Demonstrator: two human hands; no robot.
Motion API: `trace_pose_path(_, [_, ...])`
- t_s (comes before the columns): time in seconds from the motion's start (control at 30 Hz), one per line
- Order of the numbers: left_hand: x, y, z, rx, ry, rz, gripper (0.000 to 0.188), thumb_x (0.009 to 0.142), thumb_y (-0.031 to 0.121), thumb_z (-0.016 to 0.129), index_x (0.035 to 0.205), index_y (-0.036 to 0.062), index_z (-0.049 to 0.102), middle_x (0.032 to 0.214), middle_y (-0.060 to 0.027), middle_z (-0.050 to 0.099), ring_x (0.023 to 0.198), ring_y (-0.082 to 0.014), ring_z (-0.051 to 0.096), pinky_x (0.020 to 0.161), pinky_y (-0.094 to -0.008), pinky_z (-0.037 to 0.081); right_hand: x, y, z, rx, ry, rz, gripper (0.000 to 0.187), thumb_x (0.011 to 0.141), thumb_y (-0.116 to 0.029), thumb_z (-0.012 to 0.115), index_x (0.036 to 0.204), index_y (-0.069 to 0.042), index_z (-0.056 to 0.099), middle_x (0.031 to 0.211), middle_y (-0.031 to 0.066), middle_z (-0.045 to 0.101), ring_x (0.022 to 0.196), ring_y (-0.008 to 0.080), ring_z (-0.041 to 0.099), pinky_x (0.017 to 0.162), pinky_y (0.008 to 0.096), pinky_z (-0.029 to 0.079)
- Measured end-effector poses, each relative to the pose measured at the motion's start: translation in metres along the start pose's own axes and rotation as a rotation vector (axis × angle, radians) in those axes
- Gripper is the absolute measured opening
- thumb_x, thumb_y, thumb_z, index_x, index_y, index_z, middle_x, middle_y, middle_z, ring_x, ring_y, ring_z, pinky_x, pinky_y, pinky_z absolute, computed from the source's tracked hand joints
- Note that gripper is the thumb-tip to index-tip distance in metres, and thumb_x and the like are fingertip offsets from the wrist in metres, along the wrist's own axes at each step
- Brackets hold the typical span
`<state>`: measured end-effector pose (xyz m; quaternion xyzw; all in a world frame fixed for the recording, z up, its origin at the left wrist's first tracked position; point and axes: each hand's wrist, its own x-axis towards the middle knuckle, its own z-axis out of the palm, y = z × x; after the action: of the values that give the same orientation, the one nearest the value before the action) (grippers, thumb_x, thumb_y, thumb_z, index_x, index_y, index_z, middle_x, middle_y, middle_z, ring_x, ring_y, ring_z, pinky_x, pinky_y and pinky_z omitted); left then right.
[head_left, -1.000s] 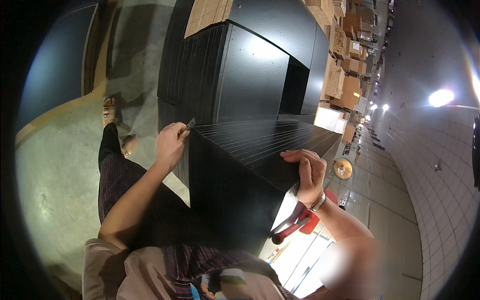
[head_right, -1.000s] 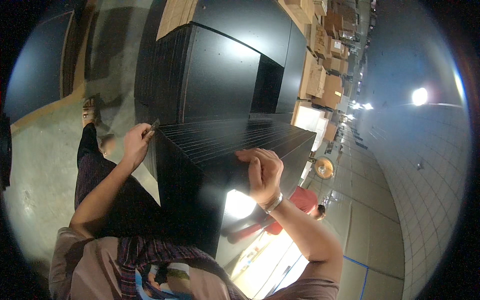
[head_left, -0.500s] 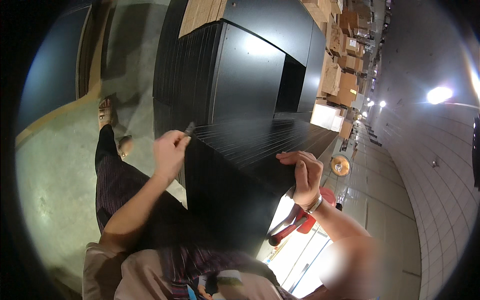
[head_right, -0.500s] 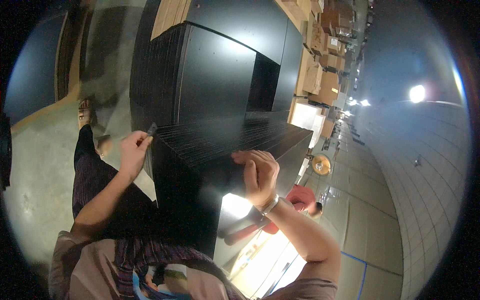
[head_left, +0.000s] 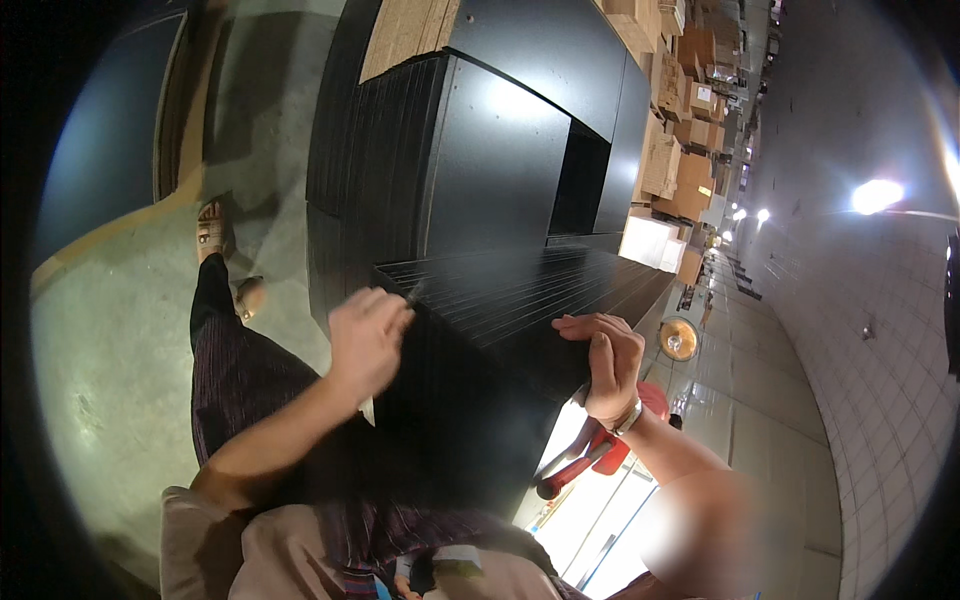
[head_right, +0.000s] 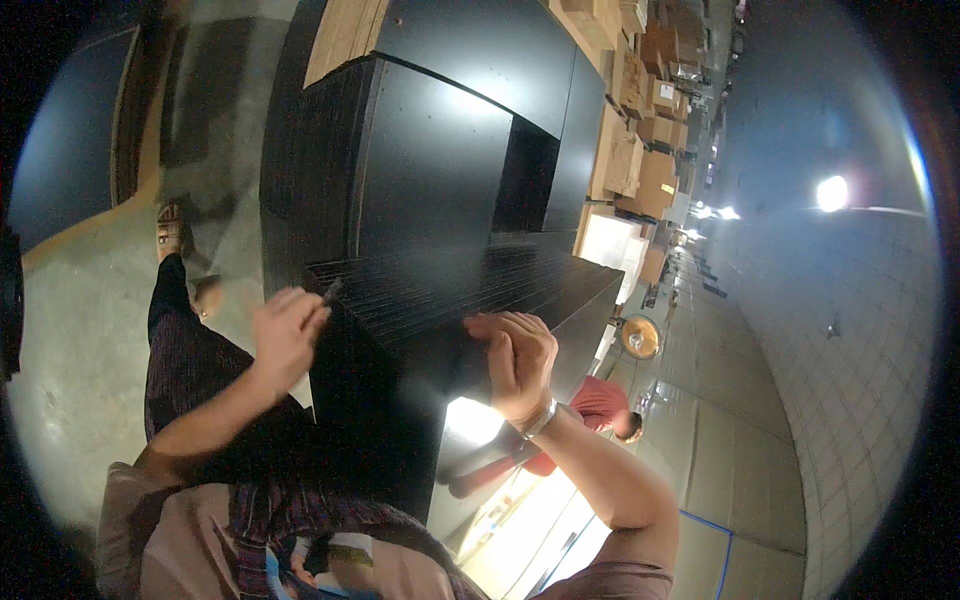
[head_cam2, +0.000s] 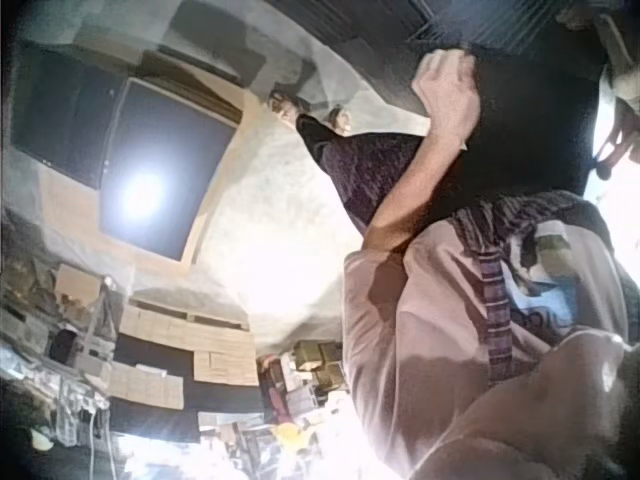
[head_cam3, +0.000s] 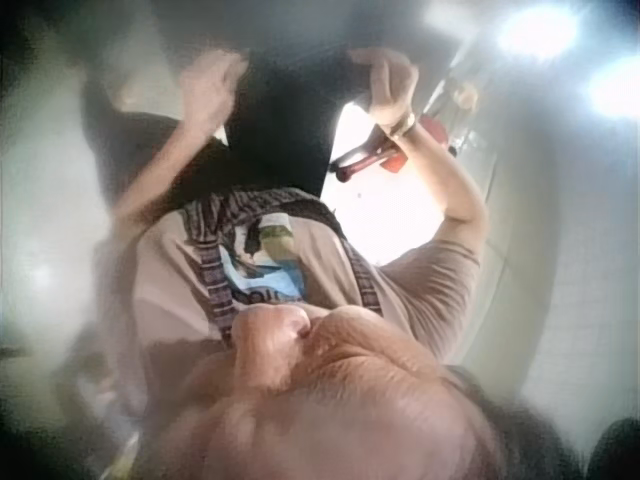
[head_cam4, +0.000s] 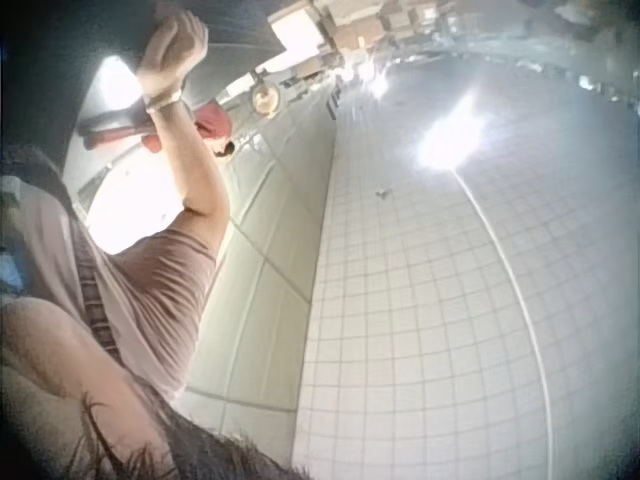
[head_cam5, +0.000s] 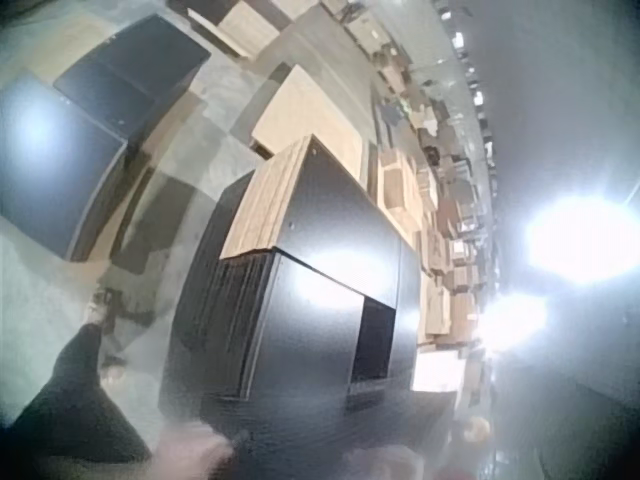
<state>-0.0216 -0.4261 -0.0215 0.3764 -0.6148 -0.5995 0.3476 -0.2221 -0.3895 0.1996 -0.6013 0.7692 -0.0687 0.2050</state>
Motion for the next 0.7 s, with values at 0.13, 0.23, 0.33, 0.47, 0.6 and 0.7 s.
trace_pose_path(0.13, [-0.013, -0.017, 0.012, -0.135, 0.007, -0.054, 0.017, 0.087, 0.014, 0.068, 0.081, 0.0009, 0.059, 0.07, -0.0126, 0.053, 0.065, -0.0271, 0.052, 0.061, -0.0382, 0.043, 0.002, -0.004, -0.003, -0.038, -0.033, -0.005, 0.027, 0.086, -0.007, 0.042, 0.08, 0.004, 0.066, 0.088, 0.0192, 0.073, 0.081, 0.0281, 0.07, 0.081, 0.0354, 0.049])
trace_pose_path(0.23, [0.011, -0.057, -0.005, -0.059, -0.094, -0.463, 0.016, 0.087, 0.015, 0.064, 0.082, 0.0005, 0.064, 0.075, -0.0154, 0.061, 0.07, -0.032, 0.061, 0.063, -0.0407, 0.046, 0.005, -0.008, -0.002, -0.044, -0.021, -0.004, 0.028, 0.086, -0.008, 0.042, 0.08, 0.004, 0.066, 0.088, 0.019, 0.073, 0.081, 0.0282, 0.07, 0.081, 0.0349, 0.048])
trace_pose_path(0.33, [0.006, 0.002, -0.009, -0.111, -0.115, -0.211, 0.014, 0.088, 0.013, 0.064, 0.082, 0.0012, 0.06, 0.076, -0.0153, 0.057, 0.073, -0.0339, 0.059, 0.065, -0.0415, 0.046, 0.0, -0.001, 0.0, -0.007, 0.012, 0.001, 0.03, 0.085, -0.012, 0.042, 0.079, 0.004, 0.068, 0.089, 0.0179, 0.074, 0.083, 0.0277, 0.07, 0.08, 0.0343, 0.048])
trace_pose_path(0.47, [-0.005, -0.029, 0.011, -0.068, -0.113, -0.217, 0.018, 0.09, 0.013, 0.062, 0.08, 0.0002, 0.055, 0.073, -0.0171, 0.055, 0.07, -0.0366, 0.056, 0.062, -0.0446, 0.044, 0.004, -0.008, -0.003, -0.052, -0.026, 0.014, 0.028, 0.084, -0.009, 0.043, 0.079, 0.004, 0.067, 0.089, 0.0184, 0.073, 0.083, 0.0272, 0.07, 0.081, 0.0351, 0.048])
trace_pose_path(0.6, [0.006, 0.012, -0.01, -0.097, -0.156, -0.164, 0.018, 0.09, 0.014, 0.062, 0.079, 0.0018, 0.055, 0.074, -0.0192, 0.055, 0.07, -0.0383, 0.057, 0.061, -0.0454, 0.045, 0.001, -0.007, -0.003, -0.024, -0.006, -0.006, 0.028, 0.085, -0.009, 0.043, 0.08, 0.004, 0.067, 0.089, 0.0178, 0.073, 0.083, 0.0272, 0.07, 0.081, 0.0353, 0.048])
trace_pose_path(0.7, [-0.001, 0.039, -0.003, -0.182, -0.172, 0.041, 0.021, 0.091, 0.014, 0.062, 0.077, 0.0016, 0.051, 0.075, -0.0197, 0.055, 0.07, -0.0389, 0.057, 0.06, -0.0452, 0.045, 0.003, -0.004, -0.001, -0.007, -0.018, 0.018, 0.028, 0.086, -0.008, 0.042, 0.08, 0.004, 0.066, 0.088, 0.0183, 0.073, 0.083, 0.0279, 0.07, 0.082, 0.0353, 0.048])
